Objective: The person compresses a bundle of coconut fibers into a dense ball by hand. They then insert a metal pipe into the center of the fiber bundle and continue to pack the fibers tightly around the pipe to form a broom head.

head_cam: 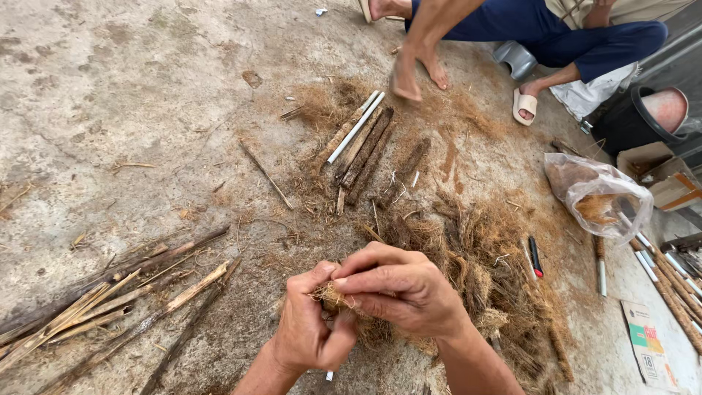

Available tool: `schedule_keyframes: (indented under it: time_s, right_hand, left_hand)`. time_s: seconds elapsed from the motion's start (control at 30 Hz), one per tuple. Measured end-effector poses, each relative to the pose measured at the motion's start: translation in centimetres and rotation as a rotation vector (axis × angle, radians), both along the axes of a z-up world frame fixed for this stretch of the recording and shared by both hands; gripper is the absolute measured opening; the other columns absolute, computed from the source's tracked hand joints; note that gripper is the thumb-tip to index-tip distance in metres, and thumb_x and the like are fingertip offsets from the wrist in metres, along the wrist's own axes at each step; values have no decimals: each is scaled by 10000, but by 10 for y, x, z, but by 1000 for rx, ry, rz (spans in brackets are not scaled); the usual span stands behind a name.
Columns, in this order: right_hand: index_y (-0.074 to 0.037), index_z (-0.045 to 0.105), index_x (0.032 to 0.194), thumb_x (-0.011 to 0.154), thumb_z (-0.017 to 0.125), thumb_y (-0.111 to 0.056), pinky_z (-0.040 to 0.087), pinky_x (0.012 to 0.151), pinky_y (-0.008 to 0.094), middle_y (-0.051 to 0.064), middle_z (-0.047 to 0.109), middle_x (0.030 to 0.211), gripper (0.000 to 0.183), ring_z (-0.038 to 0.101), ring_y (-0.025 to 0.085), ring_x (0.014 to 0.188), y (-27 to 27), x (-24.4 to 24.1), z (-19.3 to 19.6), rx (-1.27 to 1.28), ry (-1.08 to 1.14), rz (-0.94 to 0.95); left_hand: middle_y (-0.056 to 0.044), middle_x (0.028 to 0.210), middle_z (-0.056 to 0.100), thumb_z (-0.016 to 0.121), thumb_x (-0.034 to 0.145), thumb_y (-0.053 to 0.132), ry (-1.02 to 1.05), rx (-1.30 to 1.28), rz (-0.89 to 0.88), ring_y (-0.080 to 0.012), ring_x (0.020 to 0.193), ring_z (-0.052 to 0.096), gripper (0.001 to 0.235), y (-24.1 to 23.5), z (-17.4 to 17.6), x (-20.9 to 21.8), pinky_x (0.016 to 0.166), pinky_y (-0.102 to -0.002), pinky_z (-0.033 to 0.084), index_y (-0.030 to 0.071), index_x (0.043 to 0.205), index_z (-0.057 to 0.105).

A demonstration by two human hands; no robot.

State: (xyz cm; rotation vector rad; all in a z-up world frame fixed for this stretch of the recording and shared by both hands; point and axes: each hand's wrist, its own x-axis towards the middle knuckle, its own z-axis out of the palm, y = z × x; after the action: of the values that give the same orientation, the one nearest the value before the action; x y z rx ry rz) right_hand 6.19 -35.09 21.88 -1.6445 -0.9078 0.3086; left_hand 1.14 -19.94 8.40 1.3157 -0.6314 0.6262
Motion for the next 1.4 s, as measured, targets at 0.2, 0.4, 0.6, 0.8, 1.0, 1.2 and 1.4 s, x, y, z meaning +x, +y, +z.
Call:
schedule_keyframes:
  time_s: [0.2,0.4,0.6,0.8,1.0,1.2,1.4]
  right_hand:
    - [-142,787,1129,915,792,-157,581,937,334,11,750,1137,214,675,168,1082,8,4,-16,-5,-130,42]
    - [-141,769,1127,898,815,-243,563,963,347,21,753,1118,255,671,169,1083,19,-6,-35,95,-199,-5]
    - [-132,728,1177,855,824,-308,507,989,362,15,780,1082,379,710,154,1030,25,-7,-46,160,-157,-69]
    - [-154,751,1132,902,818,-295,494,1039,357,18,782,1138,278,686,168,1135,32,-3,-57,212,-199,-75]
    - [-145,735,1171,916,806,-271,490,1133,399,28,781,1142,293,635,217,1245,30,-3,-68,223,-271,-160]
    - [-113,683,1253,973,779,-201,556,1102,406,73,738,1204,309,628,257,1263,37,-4,-78,328,-272,-186]
    - [-3,648,1241,1026,669,-83,620,1010,422,198,720,1198,230,721,320,1133,65,-18,-84,349,-459,-377]
  left_hand:
    - [-168,1194,506,412,1110,340,235,-212,-71,-147,1040,503,443,7,2,-19,897,-337,498,-18,1352,314]
    - [-81,926,514,341,1098,159,398,-126,117,-87,780,449,223,11,-9,-25,671,-275,439,2,1194,467]
    - [-96,1039,468,331,1096,100,374,-143,123,-111,899,439,166,13,-2,-26,779,-305,461,20,1202,430]
    - [-135,1204,468,315,1095,81,287,-278,32,-160,1083,477,193,18,15,-12,984,-352,476,40,1280,351]
    - [-157,1283,386,385,1103,154,236,-39,255,-236,1224,434,330,23,36,-1,1078,-426,465,84,1425,364]
    - [-175,1610,346,222,1135,318,170,181,630,-259,1549,337,498,39,73,-17,1337,-468,286,99,1516,455]
    - [-256,1505,525,387,1119,242,314,303,420,-378,1400,546,471,25,86,-16,1183,-484,450,-35,1494,460]
